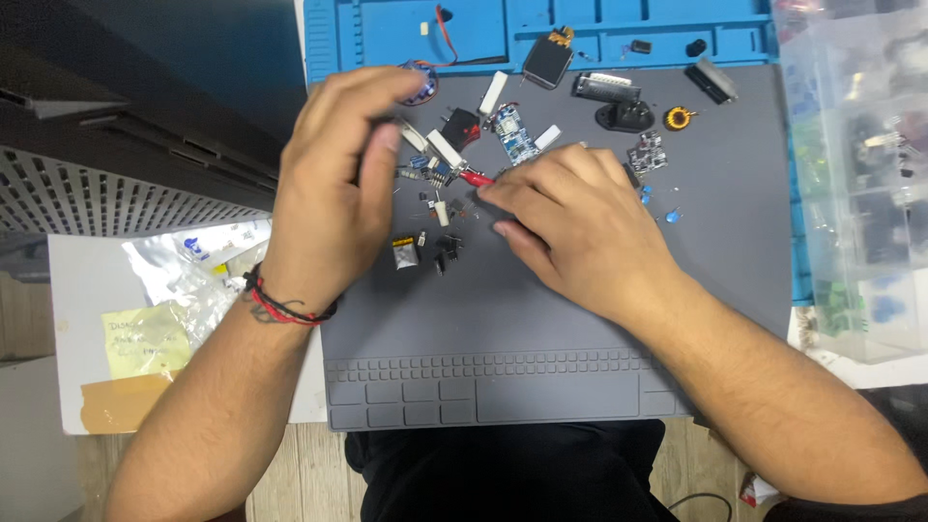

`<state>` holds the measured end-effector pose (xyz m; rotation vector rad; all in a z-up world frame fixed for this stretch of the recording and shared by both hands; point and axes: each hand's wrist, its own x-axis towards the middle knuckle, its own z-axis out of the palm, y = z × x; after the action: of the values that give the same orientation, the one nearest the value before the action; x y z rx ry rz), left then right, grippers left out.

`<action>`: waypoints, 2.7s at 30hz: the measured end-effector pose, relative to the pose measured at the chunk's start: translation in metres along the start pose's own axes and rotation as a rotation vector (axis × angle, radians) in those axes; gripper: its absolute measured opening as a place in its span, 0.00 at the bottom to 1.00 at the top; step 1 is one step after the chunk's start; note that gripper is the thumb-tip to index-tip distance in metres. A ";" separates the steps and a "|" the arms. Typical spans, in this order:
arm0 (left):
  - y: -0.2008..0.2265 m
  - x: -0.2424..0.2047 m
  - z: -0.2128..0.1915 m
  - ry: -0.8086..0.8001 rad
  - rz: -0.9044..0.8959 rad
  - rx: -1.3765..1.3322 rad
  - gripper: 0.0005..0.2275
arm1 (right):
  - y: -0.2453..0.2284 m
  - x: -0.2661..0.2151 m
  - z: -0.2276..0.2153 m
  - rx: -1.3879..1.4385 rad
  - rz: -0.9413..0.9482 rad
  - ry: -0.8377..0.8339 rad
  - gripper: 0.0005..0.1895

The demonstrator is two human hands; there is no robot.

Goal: The person disassembles a small electronic device on a gray work mat, using a red-handled screwdriver to remove screws and separate components. They handle various parts, including circuit boards, wires, and plastic casings, and place some items into a clear plastic storage box.

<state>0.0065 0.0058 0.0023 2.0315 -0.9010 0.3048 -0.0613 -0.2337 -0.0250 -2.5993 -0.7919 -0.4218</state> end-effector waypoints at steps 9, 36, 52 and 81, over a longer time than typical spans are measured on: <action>0.000 0.000 -0.005 -0.204 0.237 0.447 0.14 | 0.012 -0.006 -0.010 0.035 0.188 0.090 0.10; -0.002 -0.002 0.046 -0.170 0.317 0.476 0.04 | 0.001 -0.003 -0.003 0.205 0.225 0.073 0.05; 0.003 -0.009 0.030 -0.067 0.105 0.255 0.03 | 0.035 -0.013 -0.024 0.091 0.419 0.201 0.04; 0.006 -0.009 0.036 -0.097 0.054 0.161 0.07 | 0.045 -0.027 -0.040 -0.153 0.285 -0.280 0.05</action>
<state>-0.0082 -0.0208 -0.0203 2.1883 -1.0212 0.3196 -0.0634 -0.2990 -0.0129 -2.8992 -0.4743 -0.0358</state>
